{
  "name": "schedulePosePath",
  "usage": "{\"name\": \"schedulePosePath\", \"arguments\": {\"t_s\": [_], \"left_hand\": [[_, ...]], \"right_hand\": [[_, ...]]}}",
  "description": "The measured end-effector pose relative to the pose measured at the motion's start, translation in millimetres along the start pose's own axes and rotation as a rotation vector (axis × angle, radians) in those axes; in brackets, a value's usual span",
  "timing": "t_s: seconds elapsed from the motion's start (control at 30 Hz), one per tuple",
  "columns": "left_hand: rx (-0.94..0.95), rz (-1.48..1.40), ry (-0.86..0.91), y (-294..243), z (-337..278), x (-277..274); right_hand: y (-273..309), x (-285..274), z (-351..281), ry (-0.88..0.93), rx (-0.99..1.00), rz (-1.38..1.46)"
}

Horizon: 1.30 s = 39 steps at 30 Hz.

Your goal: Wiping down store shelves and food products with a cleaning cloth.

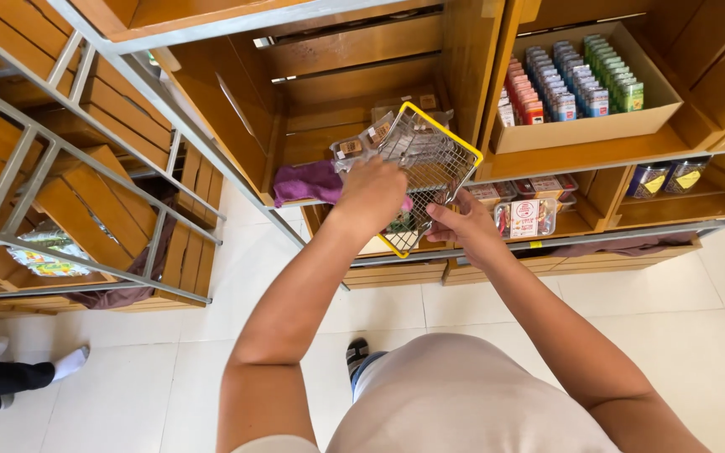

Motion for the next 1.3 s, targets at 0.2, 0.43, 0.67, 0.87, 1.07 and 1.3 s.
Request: {"name": "schedulePosePath", "arguments": {"t_s": [0.2, 0.43, 0.67, 0.87, 1.07, 1.3], "left_hand": [[0.097, 0.011, -0.365, -2.7, 16.8, 16.8], [0.084, 0.197, -0.26, -6.9, 11.6, 63.8], [-0.027, -0.246, 0.027, 7.9, -8.8, 50.1], [-0.007, -0.529, -0.02, 7.2, -21.2, 6.7], [0.022, -0.707, -0.423, 19.6, -42.7, -16.7], [-0.129, -0.803, -0.638, 23.4, -64.7, -18.5]], "right_hand": [[3.8, -2.5, -0.7, -0.037, 0.013, -0.002], [10.4, 1.0, -6.6, -0.036, -0.001, -0.013], [5.4, 0.5, -1.0, -0.002, -0.012, 0.021], [1.4, 5.6, -1.2, -0.006, -0.014, 0.015], [-13.4, 7.4, 0.0, -0.035, 0.077, 0.065], [-15.0, 26.7, 3.3, 0.005, 0.102, 0.051]]}}
Point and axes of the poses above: each hand's wrist, its own z-axis towards the middle knuckle, its own x-axis out of the palm, y = z × x, the point moved 2 cm from there along z, towards the middle knuckle, and after that the axes turned 14 degrees about x, right-handed, at the moved point
